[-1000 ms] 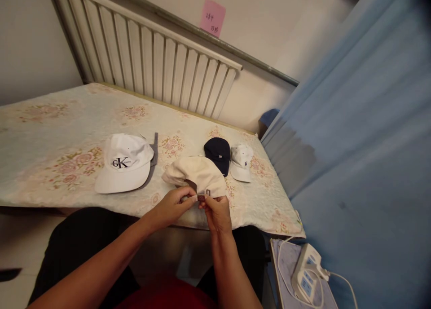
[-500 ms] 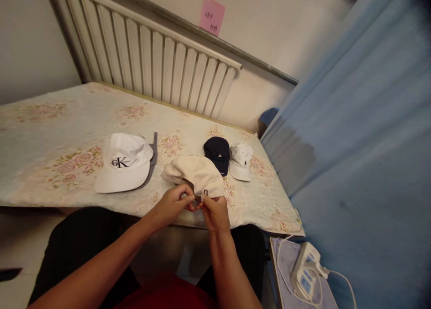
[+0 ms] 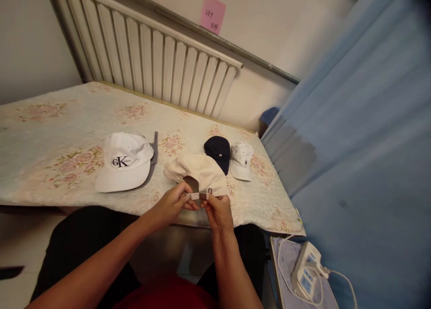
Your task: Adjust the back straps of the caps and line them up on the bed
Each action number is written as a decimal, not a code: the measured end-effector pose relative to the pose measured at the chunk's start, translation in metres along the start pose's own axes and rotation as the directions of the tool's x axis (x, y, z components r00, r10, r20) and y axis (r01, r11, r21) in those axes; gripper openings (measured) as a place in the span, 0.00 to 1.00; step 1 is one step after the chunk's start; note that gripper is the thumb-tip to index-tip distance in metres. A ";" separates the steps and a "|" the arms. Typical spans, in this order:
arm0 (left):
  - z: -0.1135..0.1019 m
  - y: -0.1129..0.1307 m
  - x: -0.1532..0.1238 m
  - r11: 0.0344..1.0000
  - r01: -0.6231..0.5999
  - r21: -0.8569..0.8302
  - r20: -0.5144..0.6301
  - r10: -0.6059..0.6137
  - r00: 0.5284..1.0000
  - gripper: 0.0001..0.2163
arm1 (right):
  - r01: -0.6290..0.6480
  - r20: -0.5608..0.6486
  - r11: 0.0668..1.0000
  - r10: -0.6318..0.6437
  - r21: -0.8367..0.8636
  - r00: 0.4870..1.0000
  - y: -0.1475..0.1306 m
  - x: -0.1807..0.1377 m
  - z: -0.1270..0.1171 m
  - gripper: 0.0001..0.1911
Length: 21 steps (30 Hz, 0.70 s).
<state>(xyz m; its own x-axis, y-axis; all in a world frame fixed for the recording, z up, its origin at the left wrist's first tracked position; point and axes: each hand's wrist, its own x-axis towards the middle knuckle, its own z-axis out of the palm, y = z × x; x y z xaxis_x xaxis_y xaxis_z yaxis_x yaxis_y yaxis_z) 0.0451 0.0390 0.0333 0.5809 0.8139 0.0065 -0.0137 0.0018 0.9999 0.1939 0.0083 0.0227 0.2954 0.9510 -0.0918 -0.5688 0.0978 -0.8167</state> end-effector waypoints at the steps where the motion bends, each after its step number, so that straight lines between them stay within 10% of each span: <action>1: 0.000 -0.001 0.001 1.000 0.011 0.017 -0.004 -0.011 1.000 0.07 | -0.003 0.003 1.000 0.003 -0.001 1.000 0.000 0.000 0.000 0.12; 21: 0.004 -0.006 0.007 0.998 0.039 0.047 0.008 -0.040 0.999 0.07 | -0.039 -0.004 0.999 0.039 -0.032 0.999 0.009 -0.005 0.004 0.11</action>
<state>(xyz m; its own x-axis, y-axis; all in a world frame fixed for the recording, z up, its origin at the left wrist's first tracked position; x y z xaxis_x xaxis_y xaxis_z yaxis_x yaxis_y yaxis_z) 0.0520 0.0422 0.0275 0.5873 0.8087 -0.0329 0.0473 0.0063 0.9989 0.1845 0.0056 0.0184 0.2760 0.9529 -0.1257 -0.5553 0.0513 -0.8301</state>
